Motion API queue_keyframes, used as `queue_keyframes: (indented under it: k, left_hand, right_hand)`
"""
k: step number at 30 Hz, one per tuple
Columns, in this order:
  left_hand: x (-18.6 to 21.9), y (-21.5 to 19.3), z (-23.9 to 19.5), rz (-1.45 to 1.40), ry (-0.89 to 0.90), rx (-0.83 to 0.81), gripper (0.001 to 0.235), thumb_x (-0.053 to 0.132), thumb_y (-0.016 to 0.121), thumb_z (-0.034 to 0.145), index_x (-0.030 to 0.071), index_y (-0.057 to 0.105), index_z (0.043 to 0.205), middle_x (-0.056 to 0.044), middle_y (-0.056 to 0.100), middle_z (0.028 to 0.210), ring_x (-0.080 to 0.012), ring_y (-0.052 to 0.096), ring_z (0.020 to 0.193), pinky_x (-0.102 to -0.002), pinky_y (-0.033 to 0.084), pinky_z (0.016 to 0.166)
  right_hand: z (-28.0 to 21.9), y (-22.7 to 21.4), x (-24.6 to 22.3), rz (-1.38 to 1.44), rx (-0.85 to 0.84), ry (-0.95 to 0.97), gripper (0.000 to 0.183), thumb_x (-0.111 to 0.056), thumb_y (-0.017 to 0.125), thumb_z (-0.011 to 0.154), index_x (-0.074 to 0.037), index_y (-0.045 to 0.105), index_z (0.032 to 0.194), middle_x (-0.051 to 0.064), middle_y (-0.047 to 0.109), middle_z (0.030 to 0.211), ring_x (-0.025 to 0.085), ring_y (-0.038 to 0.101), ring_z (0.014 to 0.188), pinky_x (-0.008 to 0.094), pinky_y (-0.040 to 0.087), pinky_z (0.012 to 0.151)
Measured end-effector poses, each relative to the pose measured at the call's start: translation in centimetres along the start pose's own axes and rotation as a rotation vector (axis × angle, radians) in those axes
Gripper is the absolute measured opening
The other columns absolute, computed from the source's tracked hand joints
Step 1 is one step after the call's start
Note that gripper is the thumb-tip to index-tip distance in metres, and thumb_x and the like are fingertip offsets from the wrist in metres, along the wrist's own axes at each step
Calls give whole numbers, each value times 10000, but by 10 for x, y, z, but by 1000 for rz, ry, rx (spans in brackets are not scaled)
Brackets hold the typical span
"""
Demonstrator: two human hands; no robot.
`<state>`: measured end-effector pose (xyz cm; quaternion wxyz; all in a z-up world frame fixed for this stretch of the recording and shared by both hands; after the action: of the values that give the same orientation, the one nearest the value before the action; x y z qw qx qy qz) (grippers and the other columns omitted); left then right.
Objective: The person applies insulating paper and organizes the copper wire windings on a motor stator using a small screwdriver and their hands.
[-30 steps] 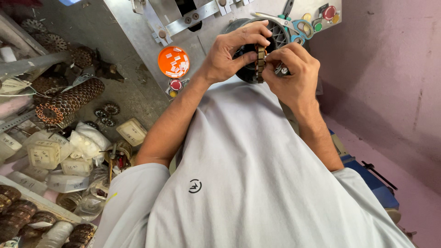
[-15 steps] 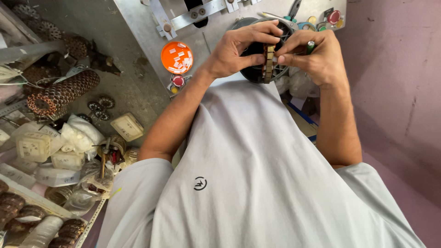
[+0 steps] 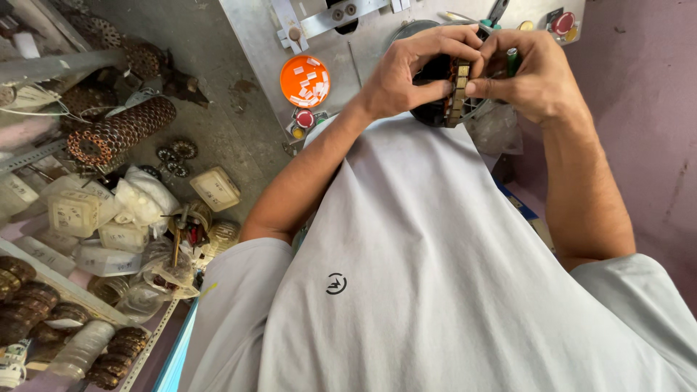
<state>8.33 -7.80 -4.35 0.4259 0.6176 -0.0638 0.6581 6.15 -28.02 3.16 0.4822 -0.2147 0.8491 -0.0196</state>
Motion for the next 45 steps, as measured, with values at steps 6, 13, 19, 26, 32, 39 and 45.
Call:
queue_keyframes:
  k: [6,13,19,26,32,39,45]
  left_hand:
    - [-1,6,1,118,-43,41,513,-17,743,896,72,583,1375,-80,577,1443,-205,548,1368,-369,440,1252]
    - [20,31,1,688,-46,-42,1286,313,1010,660,106,188,1627,-187,366,1616,-375,359,1520,-445,345,1277]
    - [16,34,-7,792,103,-65,1202,241,990,728,168,229,1655,-126,363,1657,-349,348,1578,-439,327,1349]
    - [20,23,-3,690,60,-125,951,239,918,849,131,348,1603,-92,414,1622,-284,383,1550,-390,305,1338]
    - [17,4,8,237,-133,-198,566,121,668,1019,87,494,1556,-100,492,1594,-219,447,1486,-355,316,1277]
    - [13,-1,12,102,-90,-268,436,-22,719,1055,40,598,1468,-91,465,1571,-206,455,1483,-350,369,1309]
    - [1,-8,18,-36,-163,-295,311,-75,773,1027,6,665,1307,-74,524,1439,-157,571,1287,-316,478,1200]
  right_hand:
    - [-11,12,4,203,32,-105,329,122,749,873,-54,589,1099,-7,613,990,85,596,921,239,541,840]
    - [-40,1,24,783,491,-171,299,90,485,1018,-11,403,1287,191,673,1161,273,737,1063,362,629,968]
    - [-67,19,38,851,552,-332,311,22,523,1136,-65,277,1306,232,635,1174,316,744,1009,429,654,925]
    - [-84,61,31,368,738,-677,478,165,624,1164,-106,293,1379,175,596,1234,256,724,1051,379,640,960]
    - [-81,70,23,24,817,-908,579,221,626,1046,-95,278,1383,175,495,1299,277,738,1048,337,644,862]
    - [-78,79,25,-135,841,-903,627,222,653,1019,-81,282,1422,194,563,1231,307,752,1058,293,655,785]
    - [-72,83,17,-445,937,-1049,435,178,719,957,-21,386,1154,239,629,1120,357,750,1005,373,673,810]
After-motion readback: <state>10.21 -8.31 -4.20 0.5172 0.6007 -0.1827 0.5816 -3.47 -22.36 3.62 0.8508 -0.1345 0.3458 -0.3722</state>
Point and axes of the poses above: each hand's wrist, its own z-axis towards the middle knuckle, its own y-axis out of the palm, x = y × z, the point moved 3 cm from there along z, towards the middle knuckle
